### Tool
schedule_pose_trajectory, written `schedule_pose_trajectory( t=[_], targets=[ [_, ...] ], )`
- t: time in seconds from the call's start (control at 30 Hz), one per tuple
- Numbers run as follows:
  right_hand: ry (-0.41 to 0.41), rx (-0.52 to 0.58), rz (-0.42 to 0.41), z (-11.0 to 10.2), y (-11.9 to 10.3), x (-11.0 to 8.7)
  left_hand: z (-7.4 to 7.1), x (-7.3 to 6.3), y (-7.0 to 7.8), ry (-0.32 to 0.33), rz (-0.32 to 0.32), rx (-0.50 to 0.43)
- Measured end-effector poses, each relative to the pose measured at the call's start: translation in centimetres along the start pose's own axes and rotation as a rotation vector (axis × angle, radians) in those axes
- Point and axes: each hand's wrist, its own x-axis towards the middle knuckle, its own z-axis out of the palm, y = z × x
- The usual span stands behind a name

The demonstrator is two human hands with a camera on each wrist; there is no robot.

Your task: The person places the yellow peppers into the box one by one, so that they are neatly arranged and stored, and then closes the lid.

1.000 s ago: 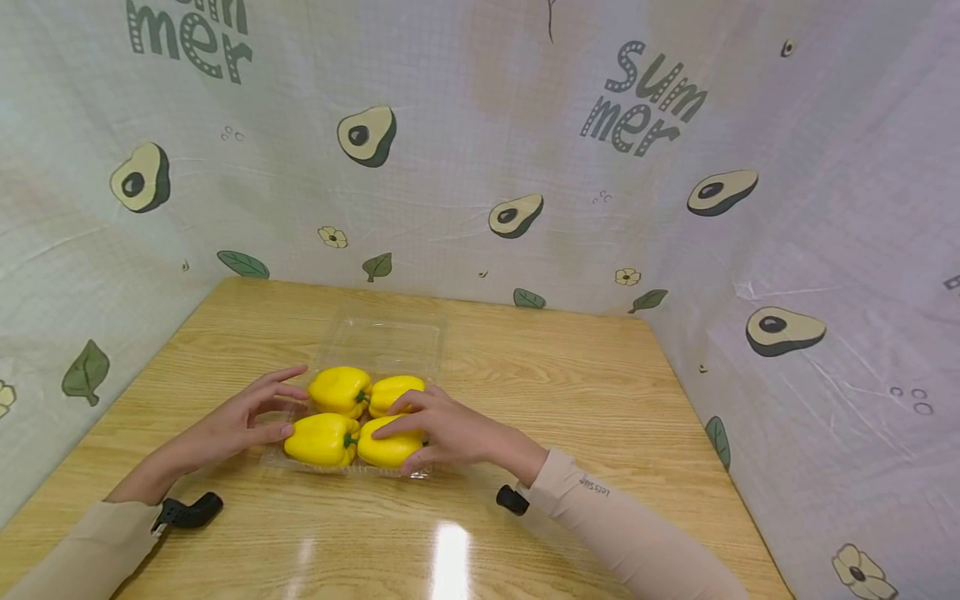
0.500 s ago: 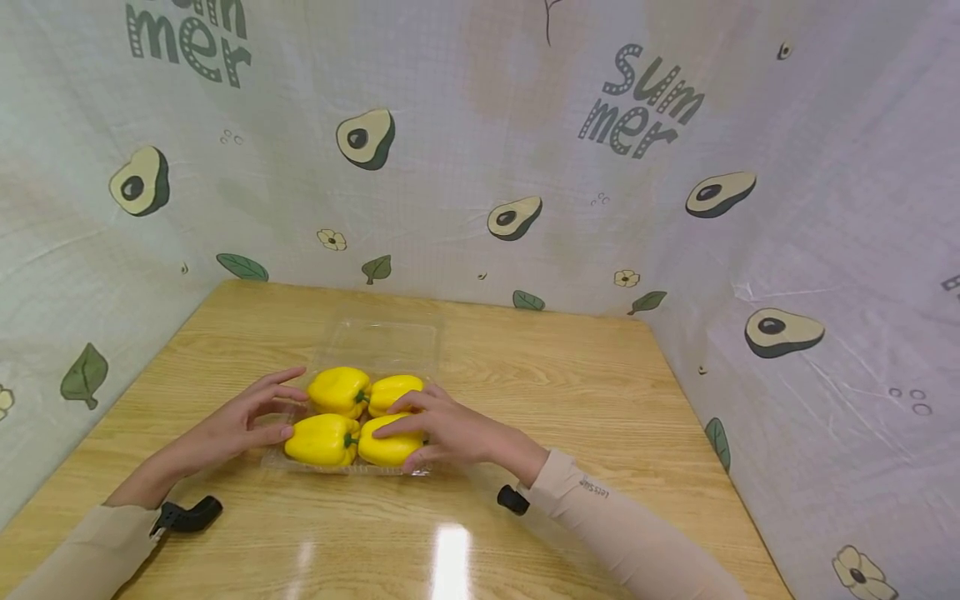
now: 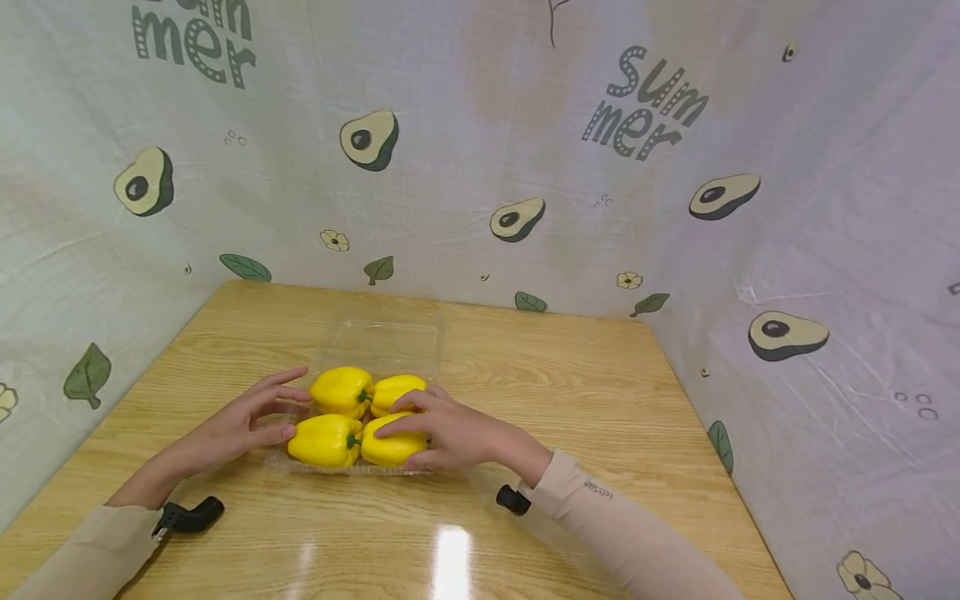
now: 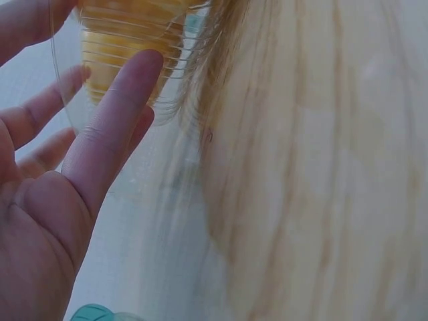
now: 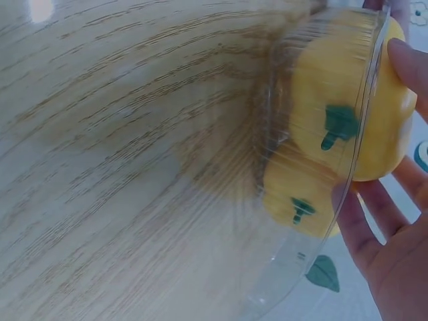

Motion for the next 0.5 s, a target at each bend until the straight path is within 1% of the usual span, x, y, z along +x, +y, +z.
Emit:
schedule_pose_trajectory(
  t=[0.13, 0.5],
  targets=[
    [0.006, -0.013, 0.003, -0.06, 0.05, -0.04, 0.01, 0.04, 0.01, -0.002, -0.001, -0.004],
    [0.007, 0.022, 0.038, -0.57, 0.3, -0.34, -0.07, 0.05, -0.09, 0.001, -0.014, -0.007]
  ],
)
